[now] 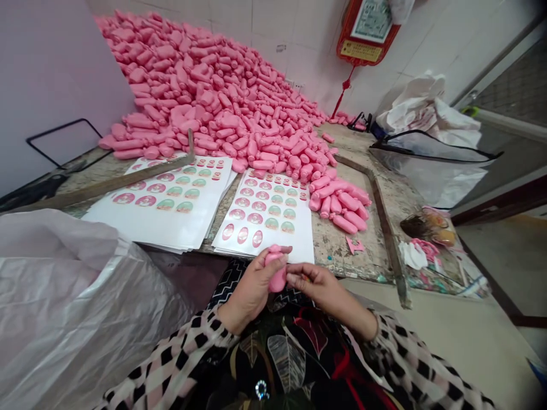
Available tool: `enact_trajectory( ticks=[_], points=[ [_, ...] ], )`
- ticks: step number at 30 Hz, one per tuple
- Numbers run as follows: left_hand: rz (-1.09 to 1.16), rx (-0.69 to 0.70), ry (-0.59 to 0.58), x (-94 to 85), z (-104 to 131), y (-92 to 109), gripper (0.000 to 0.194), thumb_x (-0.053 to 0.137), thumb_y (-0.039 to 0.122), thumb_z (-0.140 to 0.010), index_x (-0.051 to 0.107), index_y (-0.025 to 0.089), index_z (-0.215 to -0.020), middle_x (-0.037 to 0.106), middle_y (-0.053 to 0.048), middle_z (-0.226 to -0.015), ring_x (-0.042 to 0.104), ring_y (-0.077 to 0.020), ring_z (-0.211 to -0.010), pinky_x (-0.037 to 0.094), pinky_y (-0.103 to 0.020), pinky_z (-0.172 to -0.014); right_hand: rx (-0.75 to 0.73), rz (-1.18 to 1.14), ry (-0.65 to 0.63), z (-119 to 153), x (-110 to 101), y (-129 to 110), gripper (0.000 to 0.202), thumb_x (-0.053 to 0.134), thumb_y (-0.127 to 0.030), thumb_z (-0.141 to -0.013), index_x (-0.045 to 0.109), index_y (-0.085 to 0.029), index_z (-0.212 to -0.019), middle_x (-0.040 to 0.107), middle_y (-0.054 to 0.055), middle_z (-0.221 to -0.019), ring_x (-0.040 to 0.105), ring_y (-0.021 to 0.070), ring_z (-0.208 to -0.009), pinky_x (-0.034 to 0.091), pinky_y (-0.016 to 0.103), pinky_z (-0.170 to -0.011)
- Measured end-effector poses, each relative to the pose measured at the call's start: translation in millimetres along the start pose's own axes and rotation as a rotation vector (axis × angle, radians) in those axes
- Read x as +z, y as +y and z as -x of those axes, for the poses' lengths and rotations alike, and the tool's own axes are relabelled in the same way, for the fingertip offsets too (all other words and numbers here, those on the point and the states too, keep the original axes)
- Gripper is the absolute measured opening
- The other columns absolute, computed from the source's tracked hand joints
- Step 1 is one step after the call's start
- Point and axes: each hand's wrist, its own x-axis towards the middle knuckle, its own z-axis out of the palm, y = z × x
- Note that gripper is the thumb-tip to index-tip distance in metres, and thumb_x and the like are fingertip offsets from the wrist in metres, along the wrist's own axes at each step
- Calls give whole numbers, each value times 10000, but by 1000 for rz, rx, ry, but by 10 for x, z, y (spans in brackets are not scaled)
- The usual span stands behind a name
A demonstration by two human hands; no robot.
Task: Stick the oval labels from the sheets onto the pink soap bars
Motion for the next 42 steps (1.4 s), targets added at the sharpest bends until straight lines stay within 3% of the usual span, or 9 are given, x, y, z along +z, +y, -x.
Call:
enact_trajectory(
  ticks=[4, 8, 10, 13, 15, 18, 24, 34, 42],
  points=[
    [-42, 12, 220, -207, -1, 157, 345, 624, 374, -740, 517, 189, -1012, 599, 4, -722, 573, -108, -589, 467, -244, -581, -22, 218, 135, -337, -95, 5, 362, 491, -456, -819, 549, -214, -1082, 599, 8, -869, 538, 134, -761, 417, 269, -699],
    [-391, 98, 326, -433, 23, 289, 316, 640, 385, -702, 530, 197, -931, 546, 48, -627, 526, -98, -528, 417, -211, -511, -100, 626, 229, -705, -35, 10, 251, 415, -360, -871, 611, -240, -971, 602, 25, -969, 532, 163, -907, 381, 283, -784],
    [-764, 200, 333, -519, 36, 324, 259, 627, 368, -706, 561, 190, -882, 591, 21, -710, 567, -131, -634, 451, -253, -604, -81, 795, 273, -839, 25, 6, 244, 406, -346, -876, 611, -245, -962, 603, 33, -938, 536, 169, -899, 371, 277, -766],
    [-1311, 360, 204, -602, 43, 331, 238, 571, 303, -751, 600, 196, -962, 612, -47, -1051, 563, -204, -970, 433, -329, -840, -82, 965, 312, -947, 97, -18, 243, 391, -349, -885, 594, -244, -966, 595, 40, -896, 536, 170, -864, 362, 266, -720],
    [-1525, 394, 110, -626, 39, 303, 365, 536, 255, -776, 547, 215, -1139, 480, -73, -1295, 476, -227, -1145, 390, -355, -929, -91, 1047, 328, -969, 129, -36, 242, 378, -354, -891, 580, -246, -970, 585, 39, -889, 533, 170, -836, 355, 262, -679],
    [-1717, 347, 64, -630, 32, 226, 493, 513, 232, -794, 434, 241, -1281, 285, -89, -1438, 447, -254, -1190, 415, -371, -910, -96, 1140, 333, -967, 158, -54, 247, 358, -364, -900, 563, -252, -979, 568, 33, -897, 529, 165, -807, 342, 259, -629],
    [-1873, 340, 85, -658, 34, 76, 547, 501, 211, -809, 359, 303, -1329, 162, -64, -1483, 545, -243, -1065, 463, -363, -833, -117, 1248, 305, -983, 151, -68, 268, 345, -395, -904, 568, -255, -956, 543, 30, -912, 533, 159, -805, 336, 256, -605],
    [-1927, 430, 99, -729, 34, 9, 511, 441, 218, -857, 335, 327, -1345, 155, -67, -1483, 562, -216, -992, 459, -360, -823, -180, 1189, 272, -973, 126, -19, 228, 392, -369, -891, 591, -261, -914, 529, 6, -871, 537, 135, -786, 344, 241, -617],
    [-1946, 426, 101, -722, 34, -6, 497, 419, 239, -867, 332, 338, -1346, 151, -91, -1480, 582, -214, -912, 460, -369, -783, -135, 1094, 317, -974, 158, -21, 210, 412, -341, -883, 593, -242, -923, 530, 21, -937, 530, 138, -811, 357, 246, -648]
  ],
)
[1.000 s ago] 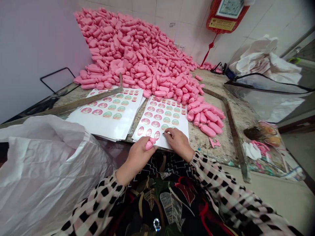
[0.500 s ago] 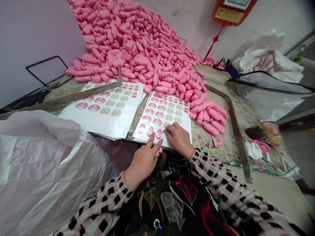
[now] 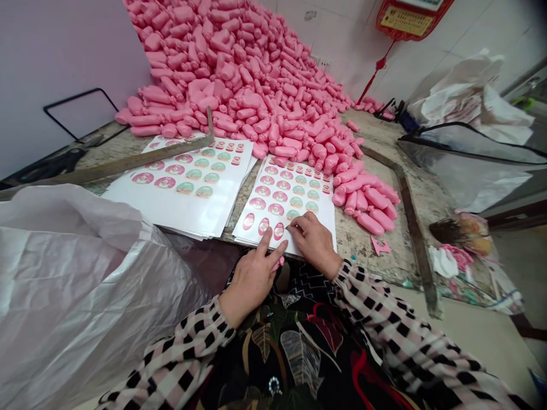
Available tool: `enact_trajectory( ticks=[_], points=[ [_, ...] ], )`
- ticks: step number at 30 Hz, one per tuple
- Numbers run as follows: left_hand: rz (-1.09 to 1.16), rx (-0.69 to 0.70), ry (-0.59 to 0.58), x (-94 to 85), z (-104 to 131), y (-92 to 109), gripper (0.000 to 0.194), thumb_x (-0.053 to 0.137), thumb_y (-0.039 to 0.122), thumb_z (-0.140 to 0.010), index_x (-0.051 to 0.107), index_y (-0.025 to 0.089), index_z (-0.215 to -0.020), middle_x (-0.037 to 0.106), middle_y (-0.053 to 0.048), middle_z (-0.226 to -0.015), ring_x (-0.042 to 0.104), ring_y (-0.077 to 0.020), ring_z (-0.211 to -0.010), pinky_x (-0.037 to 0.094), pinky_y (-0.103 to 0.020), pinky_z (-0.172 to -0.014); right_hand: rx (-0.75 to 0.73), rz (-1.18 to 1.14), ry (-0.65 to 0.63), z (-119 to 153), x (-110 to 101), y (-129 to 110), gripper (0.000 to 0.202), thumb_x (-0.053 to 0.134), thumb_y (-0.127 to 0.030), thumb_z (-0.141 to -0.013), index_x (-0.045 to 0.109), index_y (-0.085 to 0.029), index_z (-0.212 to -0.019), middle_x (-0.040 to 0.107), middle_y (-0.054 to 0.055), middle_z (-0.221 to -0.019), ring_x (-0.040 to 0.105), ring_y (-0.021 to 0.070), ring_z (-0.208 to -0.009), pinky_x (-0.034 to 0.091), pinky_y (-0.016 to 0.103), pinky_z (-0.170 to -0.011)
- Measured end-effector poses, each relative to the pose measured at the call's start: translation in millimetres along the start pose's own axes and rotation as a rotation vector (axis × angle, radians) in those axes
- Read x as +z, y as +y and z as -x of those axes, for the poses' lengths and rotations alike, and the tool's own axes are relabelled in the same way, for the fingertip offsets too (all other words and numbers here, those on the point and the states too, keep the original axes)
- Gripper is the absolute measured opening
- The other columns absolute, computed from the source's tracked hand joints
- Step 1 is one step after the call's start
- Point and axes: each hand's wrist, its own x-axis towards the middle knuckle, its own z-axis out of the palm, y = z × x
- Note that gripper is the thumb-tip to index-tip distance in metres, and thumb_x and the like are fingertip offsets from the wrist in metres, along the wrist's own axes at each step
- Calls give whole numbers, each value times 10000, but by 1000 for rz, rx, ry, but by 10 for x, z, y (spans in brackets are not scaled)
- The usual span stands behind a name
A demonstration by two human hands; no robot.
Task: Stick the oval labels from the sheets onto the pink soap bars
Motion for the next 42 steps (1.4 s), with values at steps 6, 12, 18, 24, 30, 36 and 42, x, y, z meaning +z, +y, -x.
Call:
enact_trajectory(
  ticks=[6, 12, 18, 24, 30, 36, 42],
  points=[
    [-13, 0, -5, -3, 0, -1, 474, 397, 253, -877, 342, 332, -1341, 153, -98, -1479, 580, -214, -898, 459, -364, -773, -51, 90, -2, -28, -48, -5, 219, 394, -335, -888, 587, -240, -925, 528, 29, -928, 524, 150, -795, 329, 260, -612],
    [12, -2, -15, 2, -5, -8, 498, 424, 239, -863, 338, 327, -1345, 147, -97, -1480, 577, -213, -896, 457, -369, -780, -59, 37, -29, -38, -46, 26, 198, 423, -342, -874, 596, -248, -894, 537, 8, -883, 525, 136, -782, 328, 250, -615],
    [33, -15, -8, 9, -10, 3, 498, 417, 256, -868, 325, 335, -1350, 142, -96, -1480, 566, -222, -929, 454, -371, -791, 25, -114, -11, 56, 45, 9, 170, 457, -336, -853, 597, -241, -841, 546, -2, -863, 530, 126, -781, 361, 235, -662],
    [33, -20, -13, 18, -13, 11, 530, 408, 268, -872, 264, 351, -1375, 137, -94, -1480, 568, -213, -918, 453, -372, -794, 91, -181, 34, 156, 118, -75, 188, 444, -345, -854, 596, -238, -825, 545, 1, -852, 528, 134, -800, 370, 238, -691],
    [42, -18, -19, 33, -16, 0, 550, 411, 260, -870, 237, 354, -1383, 118, -96, -1483, 570, -212, -915, 457, -371, -790, 165, -206, 3, 122, 126, -92, 184, 461, -349, -835, 601, -235, -800, 564, -3, -830, 526, 136, -757, 356, 248, -656],
    [70, -11, -14, 23, -14, -7, 524, 401, 257, -873, 272, 350, -1372, 111, -103, -1486, 574, -226, -910, 454, -392, -785, 232, -192, 24, 113, 126, -146, 198, 447, -362, -836, 597, -232, -833, 577, 5, -834, 526, 144, -740, 339, 256, -631],
    [84, -12, -15, -5, -3, -2, 527, 424, 235, -857, 304, 328, -1361, 152, -89, -1478, 565, -214, -944, 451, -370, -808, 252, -138, 46, 26, 116, -170, 235, 415, -382, -845, 591, -226, -851, 579, 17, -856, 518, 147, -729, 335, 264, -627]
  ],
)
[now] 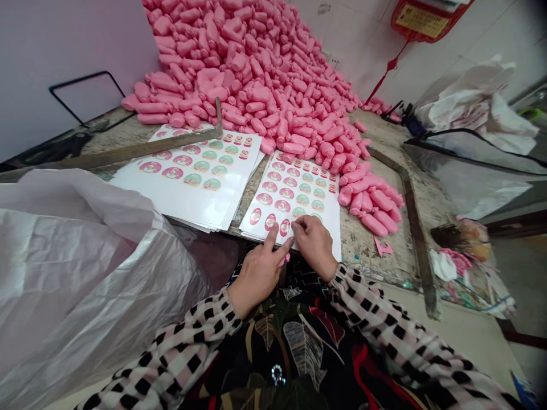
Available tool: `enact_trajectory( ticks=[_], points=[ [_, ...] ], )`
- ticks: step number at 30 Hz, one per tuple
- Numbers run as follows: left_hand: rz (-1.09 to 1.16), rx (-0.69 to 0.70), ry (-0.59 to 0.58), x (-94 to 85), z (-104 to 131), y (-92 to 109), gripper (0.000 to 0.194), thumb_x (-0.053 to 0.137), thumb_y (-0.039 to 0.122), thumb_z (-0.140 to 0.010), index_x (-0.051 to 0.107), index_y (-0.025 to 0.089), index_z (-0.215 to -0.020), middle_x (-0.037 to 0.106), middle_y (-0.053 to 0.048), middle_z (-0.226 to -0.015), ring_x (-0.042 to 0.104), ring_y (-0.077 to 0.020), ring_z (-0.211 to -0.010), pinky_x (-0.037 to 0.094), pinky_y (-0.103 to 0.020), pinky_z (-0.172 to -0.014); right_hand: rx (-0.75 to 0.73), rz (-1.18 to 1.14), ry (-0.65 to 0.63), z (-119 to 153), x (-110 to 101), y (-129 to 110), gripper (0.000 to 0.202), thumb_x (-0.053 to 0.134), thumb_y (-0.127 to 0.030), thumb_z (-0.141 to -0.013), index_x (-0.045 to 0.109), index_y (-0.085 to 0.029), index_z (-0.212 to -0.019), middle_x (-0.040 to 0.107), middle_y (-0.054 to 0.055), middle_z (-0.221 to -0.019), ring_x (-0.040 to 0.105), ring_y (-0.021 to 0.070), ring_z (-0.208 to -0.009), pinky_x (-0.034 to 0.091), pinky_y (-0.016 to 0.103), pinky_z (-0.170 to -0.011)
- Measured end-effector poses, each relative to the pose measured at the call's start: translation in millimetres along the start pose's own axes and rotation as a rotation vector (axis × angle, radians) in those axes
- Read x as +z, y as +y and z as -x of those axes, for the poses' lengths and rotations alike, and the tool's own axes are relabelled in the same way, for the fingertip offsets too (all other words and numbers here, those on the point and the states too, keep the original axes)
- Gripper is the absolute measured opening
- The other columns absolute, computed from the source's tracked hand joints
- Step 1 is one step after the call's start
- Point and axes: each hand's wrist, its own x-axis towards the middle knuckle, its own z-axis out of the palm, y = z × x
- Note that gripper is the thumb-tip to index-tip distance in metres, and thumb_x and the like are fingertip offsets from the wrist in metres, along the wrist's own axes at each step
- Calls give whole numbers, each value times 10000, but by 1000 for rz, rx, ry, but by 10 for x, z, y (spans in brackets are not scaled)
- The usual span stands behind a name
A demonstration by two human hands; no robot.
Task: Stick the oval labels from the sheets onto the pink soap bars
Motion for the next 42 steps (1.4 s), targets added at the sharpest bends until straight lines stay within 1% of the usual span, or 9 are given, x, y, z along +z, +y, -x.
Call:
enact_trajectory(
  ticks=[3, 7, 14, 21, 26, 30, 34, 39, 42],
  points=[
    [-14, 5, -2, 7, 5, -6, 532, 439, 234, -848, 312, 325, -1357, 145, -86, -1479, 568, -219, -936, 456, -372, -797, 3, 14, 9, -51, 17, 9, 236, 415, -393, -846, 585, -231, -868, 582, 19, -867, 521, 151, -735, 337, 266, -624],
    [-31, 6, 6, 11, 7, -10, 544, 449, 215, -838, 316, 329, -1353, 131, -80, -1482, 569, -213, -914, 457, -373, -788, -39, 34, 13, -62, 13, 31, 221, 409, -378, -856, 573, -232, -868, 577, 23, -875, 526, 157, -767, 337, 264, -631],
    [-48, -7, 21, 17, 21, 3, 563, 443, 221, -845, 273, 351, -1366, 135, -77, -1482, 564, -195, -871, 455, -360, -760, -82, 19, -67, 12, -81, 33, 190, 440, -351, -837, 581, -228, -805, 562, -3, -820, 509, 133, -718, 310, 248, -592],
    [-92, -9, 16, 30, 21, 9, 628, 435, 229, -849, 159, 381, -1392, 61, -85, -1494, 564, -202, -857, 460, -356, -729, -43, -28, -82, 24, -60, 10, 207, 449, -378, -826, 579, -223, -783, 573, -7, -793, 501, 128, -699, 304, 239, -586],
    [-94, -24, 20, 42, 18, 19, 666, 453, 219, -837, 130, 386, -1396, 31, -84, -1496, 560, -208, -852, 459, -368, -733, -17, 54, -118, -16, -102, -46, 311, 440, -474, -816, 582, -207, -742, 602, 16, -742, 497, 137, -651, 275, 245, -546],
    [-84, -31, 17, 50, 21, 18, 672, 444, 214, -840, 113, 393, -1397, 40, -85, -1495, 556, -210, -839, 455, -381, -732, 27, 97, -149, -57, -145, -107, 281, 499, -480, -770, 592, -220, -720, 611, 2, -701, 503, 142, -628, 249, 247, -514],
    [-81, -37, 13, 49, 26, 17, 645, 431, 210, -843, 147, 394, -1392, 52, -75, -1495, 551, -203, -816, 456, -384, -725, -10, 111, -103, -58, -191, -157, 260, 518, -469, -754, 603, -227, -714, 610, 2, -723, 503, 138, -632, 253, 248, -523],
    [-44, -41, 13, 43, 20, 17, 621, 446, 212, -840, 200, 401, -1378, 43, -65, -1497, 552, -189, -816, 456, -381, -740, -74, 97, 34, -60, -317, -158, 293, 502, -501, -763, 600, -228, -718, 610, 4, -741, 488, 137, -631, 254, 253, -536],
    [36, -25, 12, 34, 22, -3, 602, 461, 182, -828, 268, 385, -1361, 43, -68, -1496, 562, -193, -851, 453, -384, -771, -43, 17, 30, -100, -358, -78, 329, 510, -538, -743, 598, -225, -701, 606, -4, -698, 474, 133, -587, 255, 256, -522]
  ],
)
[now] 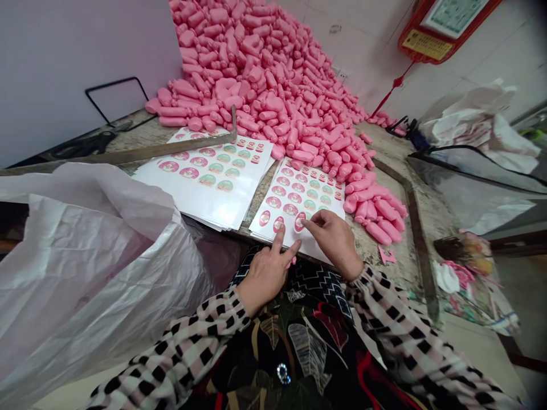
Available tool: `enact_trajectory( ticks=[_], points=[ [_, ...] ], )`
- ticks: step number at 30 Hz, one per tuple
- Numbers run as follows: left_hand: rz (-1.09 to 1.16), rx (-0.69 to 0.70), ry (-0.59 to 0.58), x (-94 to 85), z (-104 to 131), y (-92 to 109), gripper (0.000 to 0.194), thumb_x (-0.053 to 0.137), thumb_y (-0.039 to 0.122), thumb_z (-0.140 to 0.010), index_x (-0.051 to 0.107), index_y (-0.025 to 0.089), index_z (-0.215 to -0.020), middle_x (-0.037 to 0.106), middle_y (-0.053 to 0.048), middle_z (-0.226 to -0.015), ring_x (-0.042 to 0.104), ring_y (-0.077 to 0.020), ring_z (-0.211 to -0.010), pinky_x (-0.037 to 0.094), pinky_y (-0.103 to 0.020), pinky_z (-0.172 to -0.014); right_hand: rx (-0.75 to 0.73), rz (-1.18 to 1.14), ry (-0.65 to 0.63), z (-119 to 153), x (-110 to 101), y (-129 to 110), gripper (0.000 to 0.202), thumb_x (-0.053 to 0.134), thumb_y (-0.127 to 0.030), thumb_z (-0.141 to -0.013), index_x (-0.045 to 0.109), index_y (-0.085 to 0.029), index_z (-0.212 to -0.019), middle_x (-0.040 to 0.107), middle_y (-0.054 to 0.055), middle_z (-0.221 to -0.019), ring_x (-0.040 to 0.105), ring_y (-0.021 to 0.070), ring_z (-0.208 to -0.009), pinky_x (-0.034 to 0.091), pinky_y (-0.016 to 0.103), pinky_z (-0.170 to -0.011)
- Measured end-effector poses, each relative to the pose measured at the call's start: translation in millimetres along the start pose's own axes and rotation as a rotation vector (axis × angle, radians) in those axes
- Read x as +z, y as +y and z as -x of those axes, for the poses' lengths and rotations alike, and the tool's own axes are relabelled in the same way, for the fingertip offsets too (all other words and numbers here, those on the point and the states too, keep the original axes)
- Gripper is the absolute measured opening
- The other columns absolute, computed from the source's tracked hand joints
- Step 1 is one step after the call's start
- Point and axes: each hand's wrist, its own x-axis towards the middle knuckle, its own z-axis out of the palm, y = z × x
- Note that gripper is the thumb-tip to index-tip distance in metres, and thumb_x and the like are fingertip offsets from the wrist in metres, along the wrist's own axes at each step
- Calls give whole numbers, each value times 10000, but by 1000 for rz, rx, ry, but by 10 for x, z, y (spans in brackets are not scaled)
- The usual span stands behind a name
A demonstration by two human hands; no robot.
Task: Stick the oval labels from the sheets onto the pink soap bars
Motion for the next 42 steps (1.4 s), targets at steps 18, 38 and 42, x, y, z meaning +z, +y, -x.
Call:
enact_trajectory(
  ticks=[18, 38, 42],
  points=[
    [2155, -594, -1, -496, -129, -117, 378, 485, 503, -813, 562, 181, -995, 574, -30, -812, 543, -101, -588, 434, -205, -458, -113, -818, -206, 380, 68, -276, 246, 652, -420, -691, 564, -191, -672, 537, -24, -636, 430, 103, -576, 351, 237, -547],
    [2142, -517, -80, -429, -144, -82, 441, 497, 525, -800, 576, 142, -1003, 560, -40, -807, 530, -71, -568, 437, -184, -480, -75, -695, -260, 445, 179, -252, 288, 624, -508, -683, 595, -224, -713, 638, 21, -719, 551, 182, -680, 441, 322, -640],
    [2122, -523, -70, -424, -138, -63, 444, 500, 528, -795, 578, 142, -1000, 554, -36, -796, 523, -71, -572, 433, -179, -483, -89, -658, -273, 446, 183, -230, 259, 608, -489, -706, 597, -231, -731, 639, 14, -713, 553, 183, -679, 432, 320, -636]
  ],
)
